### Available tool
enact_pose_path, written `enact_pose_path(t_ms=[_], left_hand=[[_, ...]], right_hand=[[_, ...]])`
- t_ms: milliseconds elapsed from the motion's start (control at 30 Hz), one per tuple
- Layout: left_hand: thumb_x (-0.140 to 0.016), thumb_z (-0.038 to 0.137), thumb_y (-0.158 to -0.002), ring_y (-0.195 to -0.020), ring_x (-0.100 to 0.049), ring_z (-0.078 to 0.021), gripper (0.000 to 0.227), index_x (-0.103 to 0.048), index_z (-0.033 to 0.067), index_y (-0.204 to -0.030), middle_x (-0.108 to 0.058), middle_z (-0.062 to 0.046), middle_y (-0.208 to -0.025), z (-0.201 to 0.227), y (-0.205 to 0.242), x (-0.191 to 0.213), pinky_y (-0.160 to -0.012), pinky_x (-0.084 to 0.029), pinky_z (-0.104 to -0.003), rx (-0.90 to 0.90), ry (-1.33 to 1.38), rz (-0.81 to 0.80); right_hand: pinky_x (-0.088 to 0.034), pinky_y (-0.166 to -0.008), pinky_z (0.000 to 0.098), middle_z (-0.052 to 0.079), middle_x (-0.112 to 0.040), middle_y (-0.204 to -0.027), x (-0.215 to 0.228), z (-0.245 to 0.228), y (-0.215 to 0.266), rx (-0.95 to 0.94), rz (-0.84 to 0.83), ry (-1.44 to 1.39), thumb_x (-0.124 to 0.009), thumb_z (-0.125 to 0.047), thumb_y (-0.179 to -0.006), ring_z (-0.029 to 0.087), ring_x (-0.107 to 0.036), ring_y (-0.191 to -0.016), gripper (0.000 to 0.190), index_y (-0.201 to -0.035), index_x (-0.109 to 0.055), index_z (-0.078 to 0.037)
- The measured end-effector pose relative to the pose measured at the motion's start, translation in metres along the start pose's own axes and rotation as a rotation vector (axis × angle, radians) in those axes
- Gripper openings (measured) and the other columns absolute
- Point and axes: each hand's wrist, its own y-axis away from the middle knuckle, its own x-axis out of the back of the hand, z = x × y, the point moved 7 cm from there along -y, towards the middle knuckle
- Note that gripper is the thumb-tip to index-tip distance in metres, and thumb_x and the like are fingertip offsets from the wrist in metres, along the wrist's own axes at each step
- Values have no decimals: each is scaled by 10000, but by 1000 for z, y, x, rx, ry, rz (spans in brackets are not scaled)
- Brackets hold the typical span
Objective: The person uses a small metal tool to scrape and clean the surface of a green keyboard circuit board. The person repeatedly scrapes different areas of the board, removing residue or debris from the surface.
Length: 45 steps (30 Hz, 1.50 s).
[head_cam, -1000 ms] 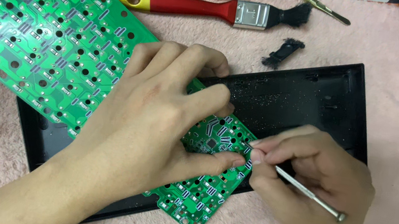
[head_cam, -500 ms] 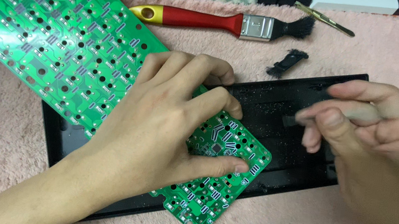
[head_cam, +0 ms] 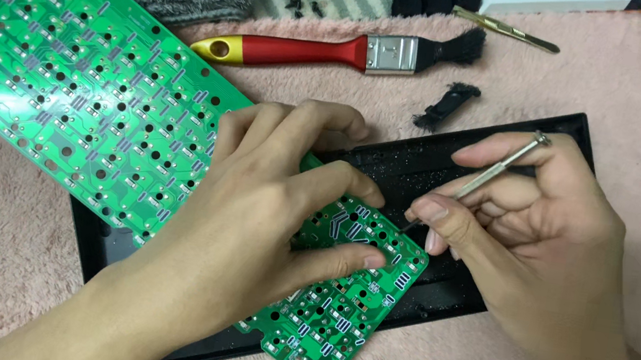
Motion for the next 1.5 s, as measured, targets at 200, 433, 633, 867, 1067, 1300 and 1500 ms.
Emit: enact_pose_path(t_ms=[200, 433, 633, 867, 1067, 1300, 1500], left_hand=[[-912, 536, -961, -1273, -594, -368, 415, -811, 232, -1223, -624, -110, -1450, -1, 0, -2, -1073, -374, -566, -7, -13, -1], [-869, 544, -998, -1262, -615, -356, 391, -812, 231, -1224, -636, -96, -1435, 1, 1, 0, -1069, -376, -552, -27, -32, 9], [-868, 529, -1013, -1239, -618, -369, 368, -804, 217, -1200, -642, -104, -1421, 3, 1, 1, -1059, -380, -557, -31, -48, 37], [-873, 533, -1009, -1233, -611, -363, 367, -806, 230, -1206, -641, -94, -1416, 2, 1, 1, -1045, -376, -551, -23, -40, 27], [-863, 536, -1017, -1225, -606, -358, 364, -805, 232, -1210, -636, -93, -1418, 3, 0, 1, -1041, -375, -547, -17, -37, 22], [-859, 522, -1023, -1227, -607, -362, 369, -795, 202, -1197, -633, -102, -1441, 3, 0, 3, -1043, -376, -552, -10, -18, 17], [-879, 539, -1003, -1238, -618, -361, 373, -809, 230, -1200, -637, -79, -1422, 1, 0, 0, -1046, -377, -560, 2, -34, 15]], right_hand=[[-738, -724, 236, 108, -769, -667, -3, 1, -1, 60, -54, 2, -846, 21, -993, 132, -823, -656, 364, -1234, -573, 5], [-720, -715, 237, 129, -806, -696, -1, 5, -2, 10, -61, -11, -871, 30, -959, 154, -820, -629, 369, -1205, -597, 8], [-601, -627, 192, 83, -804, -615, -3, 5, -2, 27, -78, 134, -826, -75, -1037, 119, -809, -577, 338, -1219, -550, -6], [-623, -644, 198, -6, -772, -567, -4, 3, 0, -5, -38, 301, -821, -166, -1079, 62, -825, -631, 329, -1194, -539, -42], [-653, -660, 195, -11, -717, -669, -1, 3, 1, 40, -22, 377, -833, -161, -1093, 60, -853, -712, 234, -1044, -647, -27], [-634, -708, 182, -9, -698, -869, 3, 10, 3, 50, -34, 422, -849, -152, -1088, 45, -760, -645, 252, -869, -763, -61], [-604, -554, 197, 66, -840, -638, -3, 7, 3, -99, -19, 171, -847, -74, -1034, 89, -767, -559, 316, -1149, -553, -47]])
